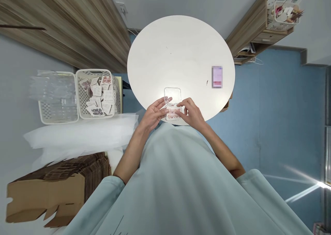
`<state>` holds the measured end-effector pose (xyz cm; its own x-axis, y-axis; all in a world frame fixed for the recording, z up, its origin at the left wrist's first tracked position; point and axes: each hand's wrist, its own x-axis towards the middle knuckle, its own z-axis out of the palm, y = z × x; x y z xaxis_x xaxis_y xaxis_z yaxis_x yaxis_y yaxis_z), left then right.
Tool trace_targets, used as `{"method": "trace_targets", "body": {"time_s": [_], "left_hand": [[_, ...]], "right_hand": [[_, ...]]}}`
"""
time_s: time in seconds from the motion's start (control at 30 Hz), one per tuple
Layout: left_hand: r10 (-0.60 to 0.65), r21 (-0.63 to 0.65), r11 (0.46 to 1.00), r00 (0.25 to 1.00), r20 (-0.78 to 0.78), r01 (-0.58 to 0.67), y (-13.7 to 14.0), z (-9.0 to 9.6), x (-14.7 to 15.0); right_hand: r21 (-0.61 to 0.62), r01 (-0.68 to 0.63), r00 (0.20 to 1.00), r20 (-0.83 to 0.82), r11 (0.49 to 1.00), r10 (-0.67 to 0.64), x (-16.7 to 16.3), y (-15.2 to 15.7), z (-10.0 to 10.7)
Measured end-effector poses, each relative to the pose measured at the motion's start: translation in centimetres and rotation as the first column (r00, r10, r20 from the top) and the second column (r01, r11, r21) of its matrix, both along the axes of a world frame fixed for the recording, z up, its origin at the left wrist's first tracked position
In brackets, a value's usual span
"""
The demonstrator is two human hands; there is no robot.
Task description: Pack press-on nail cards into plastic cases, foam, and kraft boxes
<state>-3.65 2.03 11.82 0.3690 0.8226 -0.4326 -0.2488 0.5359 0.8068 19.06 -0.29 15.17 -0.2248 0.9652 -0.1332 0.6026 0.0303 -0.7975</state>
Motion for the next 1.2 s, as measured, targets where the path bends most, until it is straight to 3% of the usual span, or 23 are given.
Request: {"method": "trace_targets", "body": {"time_s": [0.23,0.4,0.5,0.63,0.73,0.97,1.2], "left_hand": [[0.036,-0.016,0.999,0.999,0.011,-0.036,-0.6,0.0,0.3],[0.041,-0.025,0.999,0.999,0.015,-0.041,-1.0,0.2,0.0],[0.033,-0.045,0.998,0.999,0.017,-0.033,-1.3,0.3,-0.3],[0.023,-0.065,0.998,1.000,0.011,-0.023,-1.9,0.1,-1.0],[0.015,-0.083,0.996,1.000,0.015,-0.014,-2.3,-0.1,-1.5],[0.064,-0.134,0.989,0.997,0.039,-0.058,-2.5,0.2,-2.5],[0.221,-0.174,0.964,0.970,0.100,-0.202,-1.3,-0.4,-2.6]], "right_hand": [[0.018,0.006,1.000,0.025,1.000,-0.006,-0.2,-0.3,-0.2],[0.030,0.240,0.965,-0.118,0.970,-0.235,0.1,1.3,-0.8],[-0.074,0.315,0.924,-0.203,0.946,-0.324,0.1,3.0,-1.9],[-0.254,0.253,0.901,-0.290,0.933,-0.323,-0.7,4.4,-3.5],[-0.279,0.216,0.894,-0.330,0.936,-0.304,-1.6,4.7,-4.0],[-0.217,0.211,0.882,-0.377,0.953,-0.281,-3.0,5.0,-2.0],[-0.065,0.148,0.889,-0.428,0.987,-0.162,-2.9,3.6,0.9]]}}
